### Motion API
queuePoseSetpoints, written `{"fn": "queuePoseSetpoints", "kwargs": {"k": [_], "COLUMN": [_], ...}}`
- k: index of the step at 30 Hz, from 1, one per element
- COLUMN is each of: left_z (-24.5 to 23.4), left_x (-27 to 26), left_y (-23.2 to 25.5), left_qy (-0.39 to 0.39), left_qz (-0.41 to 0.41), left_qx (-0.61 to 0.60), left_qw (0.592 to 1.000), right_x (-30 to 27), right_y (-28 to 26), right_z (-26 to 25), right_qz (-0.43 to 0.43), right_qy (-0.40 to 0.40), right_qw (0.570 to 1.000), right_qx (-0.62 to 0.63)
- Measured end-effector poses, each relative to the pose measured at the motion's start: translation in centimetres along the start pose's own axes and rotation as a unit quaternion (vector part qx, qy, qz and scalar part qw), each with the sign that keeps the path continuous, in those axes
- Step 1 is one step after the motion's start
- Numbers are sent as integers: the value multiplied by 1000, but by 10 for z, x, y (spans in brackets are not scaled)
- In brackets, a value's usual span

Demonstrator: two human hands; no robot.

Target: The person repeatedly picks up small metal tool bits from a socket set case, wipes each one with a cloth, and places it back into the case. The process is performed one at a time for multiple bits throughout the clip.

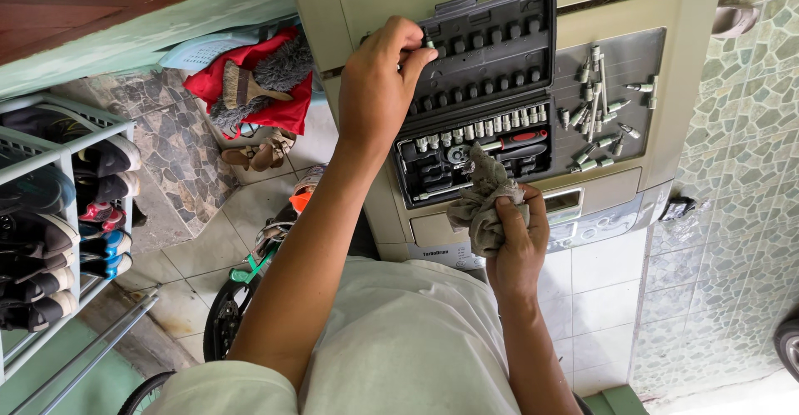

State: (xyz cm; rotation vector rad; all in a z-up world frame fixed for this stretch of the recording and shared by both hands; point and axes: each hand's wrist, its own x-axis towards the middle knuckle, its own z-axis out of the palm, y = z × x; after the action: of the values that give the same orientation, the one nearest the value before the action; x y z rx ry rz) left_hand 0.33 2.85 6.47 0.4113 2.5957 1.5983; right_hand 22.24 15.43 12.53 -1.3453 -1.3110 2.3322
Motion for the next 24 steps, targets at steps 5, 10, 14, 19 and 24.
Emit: {"fn": "queuePoseSetpoints", "kwargs": {"k": [5, 10, 14, 19, 24], "left_z": [-7, -3, -5, -5, -4], "left_x": [-4, -3, -6, -10, -6], "left_y": [7, 6, 3, -3, -8], "left_qy": [33, 22, -17, -12, -33], "left_qz": [52, 72, 79, 109, 147], "left_qx": [126, 144, 151, 160, 179], "left_qw": [990, 987, 985, 981, 972], "right_x": [0, -1, -1, 0, 0], "right_y": [2, 0, -3, -4, -1], "right_z": [0, 0, 0, 2, 0], "right_qz": [-6, -4, -4, -11, -8], "right_qy": [7, 0, 4, -3, -3], "right_qw": [1000, 1000, 1000, 1000, 1000], "right_qx": [-9, -4, 2, 6, 2]}}
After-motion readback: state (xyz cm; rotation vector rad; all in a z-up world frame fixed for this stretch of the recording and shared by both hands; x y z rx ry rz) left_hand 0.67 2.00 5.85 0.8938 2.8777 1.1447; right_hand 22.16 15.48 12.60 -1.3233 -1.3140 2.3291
